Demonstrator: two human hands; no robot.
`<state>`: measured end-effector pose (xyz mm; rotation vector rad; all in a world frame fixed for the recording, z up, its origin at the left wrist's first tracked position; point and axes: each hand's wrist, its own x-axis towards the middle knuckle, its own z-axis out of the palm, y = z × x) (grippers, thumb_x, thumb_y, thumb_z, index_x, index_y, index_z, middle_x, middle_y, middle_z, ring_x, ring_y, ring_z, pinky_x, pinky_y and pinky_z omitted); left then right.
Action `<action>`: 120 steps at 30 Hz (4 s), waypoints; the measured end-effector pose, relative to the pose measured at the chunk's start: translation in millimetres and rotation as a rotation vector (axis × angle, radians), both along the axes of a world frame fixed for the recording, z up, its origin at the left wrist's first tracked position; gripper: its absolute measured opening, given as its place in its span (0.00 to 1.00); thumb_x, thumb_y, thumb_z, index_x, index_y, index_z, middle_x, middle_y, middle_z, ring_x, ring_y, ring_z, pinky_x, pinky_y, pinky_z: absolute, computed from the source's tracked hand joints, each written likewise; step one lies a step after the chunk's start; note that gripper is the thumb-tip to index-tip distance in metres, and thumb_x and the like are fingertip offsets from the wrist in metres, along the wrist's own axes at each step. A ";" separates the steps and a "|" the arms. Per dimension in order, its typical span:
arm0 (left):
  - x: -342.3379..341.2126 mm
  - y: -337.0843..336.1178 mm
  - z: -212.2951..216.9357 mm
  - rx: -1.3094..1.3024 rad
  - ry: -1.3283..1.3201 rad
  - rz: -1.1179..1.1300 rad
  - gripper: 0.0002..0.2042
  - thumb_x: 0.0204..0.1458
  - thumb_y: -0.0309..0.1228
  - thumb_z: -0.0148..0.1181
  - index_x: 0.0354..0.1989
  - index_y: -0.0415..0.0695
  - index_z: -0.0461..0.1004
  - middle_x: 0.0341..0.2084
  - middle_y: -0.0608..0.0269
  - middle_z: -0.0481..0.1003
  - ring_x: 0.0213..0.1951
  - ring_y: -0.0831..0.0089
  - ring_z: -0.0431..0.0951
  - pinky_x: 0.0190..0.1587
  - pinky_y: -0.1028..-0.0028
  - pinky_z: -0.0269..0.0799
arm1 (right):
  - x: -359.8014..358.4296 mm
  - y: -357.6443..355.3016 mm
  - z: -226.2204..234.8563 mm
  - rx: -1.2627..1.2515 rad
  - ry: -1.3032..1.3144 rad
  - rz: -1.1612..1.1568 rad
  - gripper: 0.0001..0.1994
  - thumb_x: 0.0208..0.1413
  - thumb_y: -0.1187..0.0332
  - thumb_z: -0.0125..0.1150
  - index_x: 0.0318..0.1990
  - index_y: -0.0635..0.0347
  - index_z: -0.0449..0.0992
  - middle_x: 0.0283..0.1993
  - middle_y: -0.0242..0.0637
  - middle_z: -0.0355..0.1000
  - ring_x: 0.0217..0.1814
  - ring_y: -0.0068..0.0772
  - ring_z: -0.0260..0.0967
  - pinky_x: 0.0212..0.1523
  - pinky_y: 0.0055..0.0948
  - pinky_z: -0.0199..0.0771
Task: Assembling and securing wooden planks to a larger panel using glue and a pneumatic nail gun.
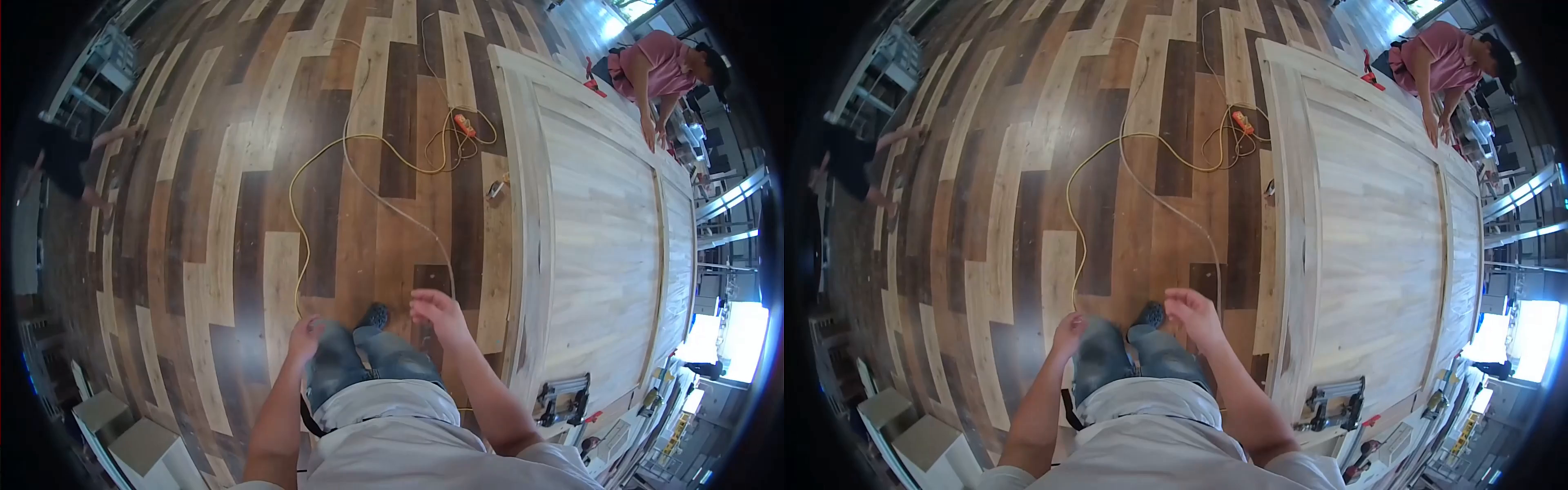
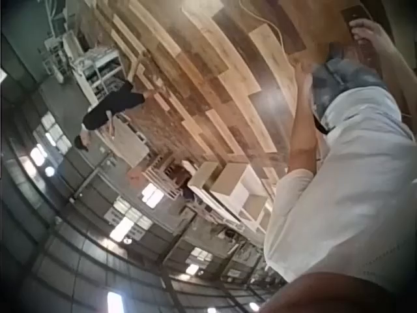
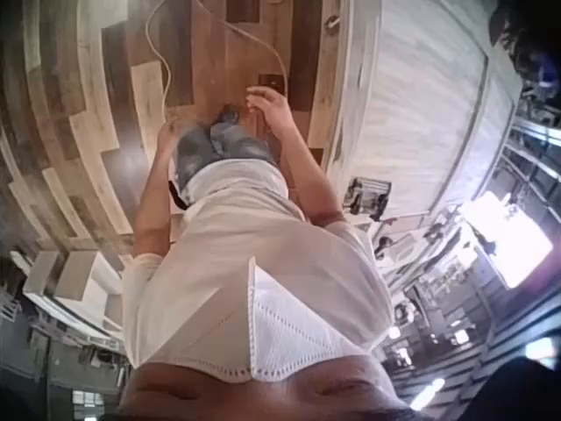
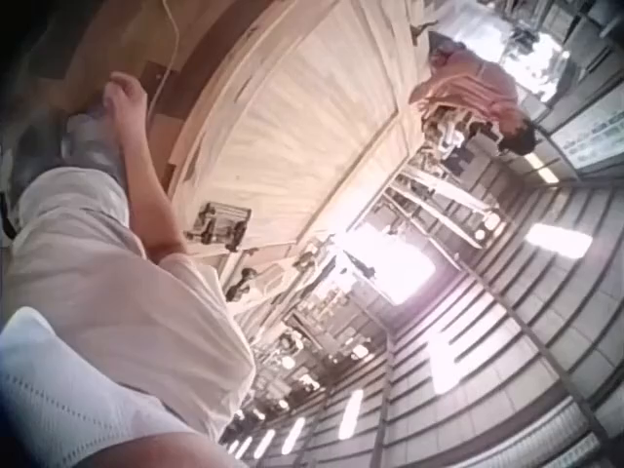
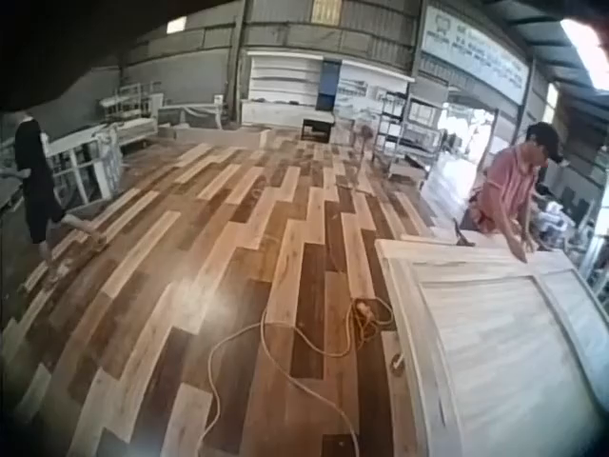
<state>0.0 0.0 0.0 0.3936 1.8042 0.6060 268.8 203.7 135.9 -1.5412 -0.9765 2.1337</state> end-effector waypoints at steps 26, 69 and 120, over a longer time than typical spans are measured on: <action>-199.8 554.2 -240.8 0.254 0.773 -0.798 0.30 0.40 0.35 0.61 0.57 0.44 0.69 0.65 0.46 0.57 0.67 0.41 0.50 0.66 0.49 0.45 | 151.4 519.8 -655.3 -0.041 -0.829 -0.889 0.24 0.47 0.59 0.72 0.46 0.64 0.71 0.23 0.29 0.64 0.14 0.20 0.58 0.11 0.20 0.56; -241.8 436.2 -156.9 0.404 0.154 -1.146 0.33 0.57 0.47 0.52 0.68 0.46 0.52 0.66 0.45 0.53 0.67 0.45 0.51 0.68 0.55 0.48 | -256.6 370.8 -206.6 0.402 -0.360 -0.127 0.15 0.48 0.58 0.66 0.35 0.60 0.77 0.30 0.40 0.76 0.33 0.29 0.72 0.36 0.34 0.72; 568.2 -1.5 186.1 1.266 0.405 -1.393 0.15 0.44 0.27 0.61 0.43 0.41 0.76 0.46 0.52 0.74 0.50 0.54 0.72 0.59 0.57 0.61 | 712.2 -552.2 61.4 0.383 -0.532 -2.203 0.06 0.49 0.73 0.64 0.35 0.61 0.75 0.27 0.30 0.73 0.23 0.19 0.70 0.22 0.20 0.72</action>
